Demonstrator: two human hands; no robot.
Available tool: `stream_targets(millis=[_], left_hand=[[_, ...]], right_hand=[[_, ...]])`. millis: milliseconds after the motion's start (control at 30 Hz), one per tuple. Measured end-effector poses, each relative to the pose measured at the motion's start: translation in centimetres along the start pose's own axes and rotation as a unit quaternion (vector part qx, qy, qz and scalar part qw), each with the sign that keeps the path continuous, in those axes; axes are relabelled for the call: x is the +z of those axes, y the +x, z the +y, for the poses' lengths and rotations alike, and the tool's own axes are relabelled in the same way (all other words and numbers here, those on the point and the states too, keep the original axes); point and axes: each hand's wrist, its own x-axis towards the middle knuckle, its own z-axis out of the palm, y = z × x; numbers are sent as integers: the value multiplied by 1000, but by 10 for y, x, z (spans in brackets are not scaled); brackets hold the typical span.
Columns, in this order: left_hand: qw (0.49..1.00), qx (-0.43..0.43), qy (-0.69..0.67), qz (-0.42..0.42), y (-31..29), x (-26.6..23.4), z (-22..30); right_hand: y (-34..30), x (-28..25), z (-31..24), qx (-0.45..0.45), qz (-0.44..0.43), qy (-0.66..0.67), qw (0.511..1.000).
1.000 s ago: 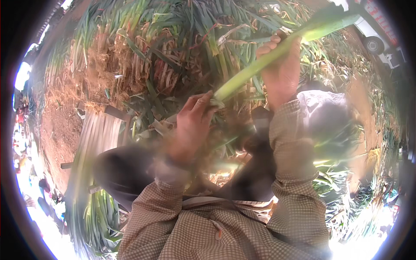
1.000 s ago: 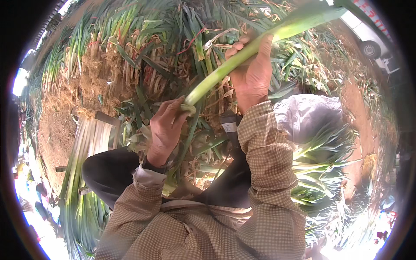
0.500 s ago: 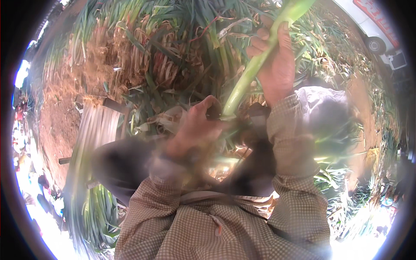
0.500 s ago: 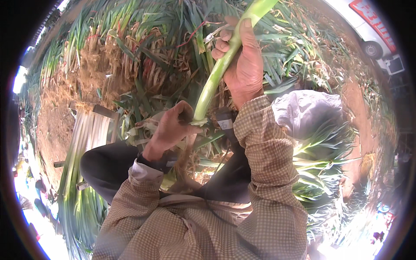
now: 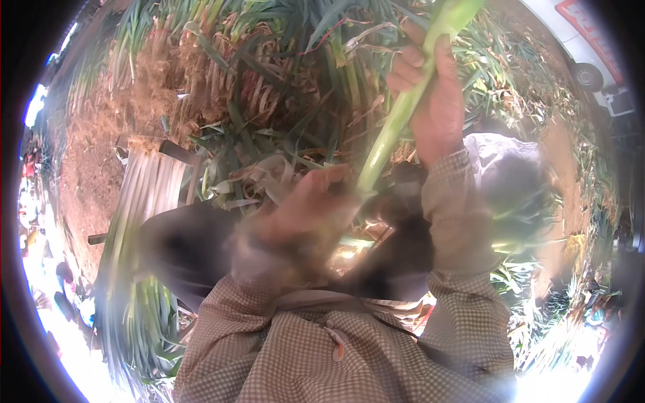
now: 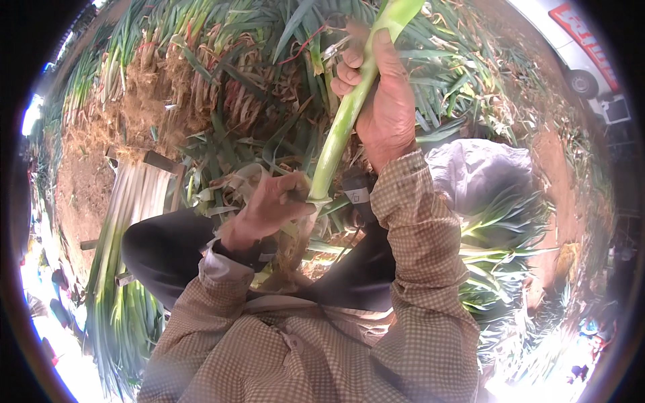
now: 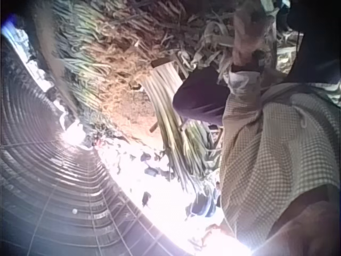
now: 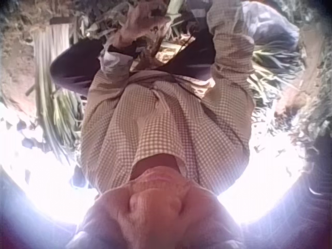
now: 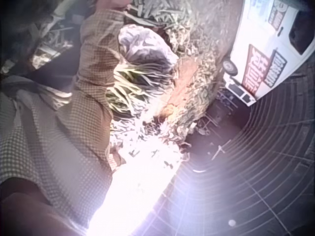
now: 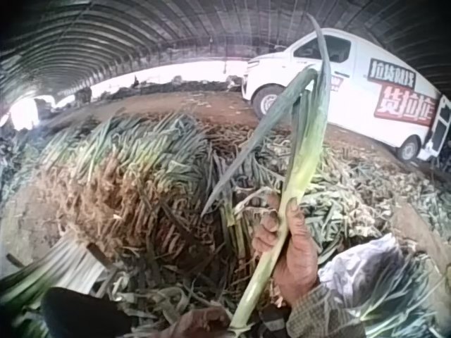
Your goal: The person peels the outer layers from leeks by hand and places the cleaned leeks onto a wooden rack. After cleaning several leeks, the person gathers the bundle from the rack and moves it to the side.
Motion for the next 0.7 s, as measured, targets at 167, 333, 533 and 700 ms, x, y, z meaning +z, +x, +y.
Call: stream_targets(millis=[167, 333, 533, 700], left_hand=[[935, 246, 231, 109, -7, 2, -12], [980, 114, 101, 128, -2, 14, -1], [931, 213, 240, 177, 10, 25, -19], [775, 402, 416, 254, 6, 17, -15]], right_hand=[[-7, 7, 2, -26, 83, -44, 995], [-7, 1, 4, -47, 111, -47, 992], [-7, 13, 10, -43, 124, -93, 987], [1, -5, 9, -67, 179, -48, 980]])
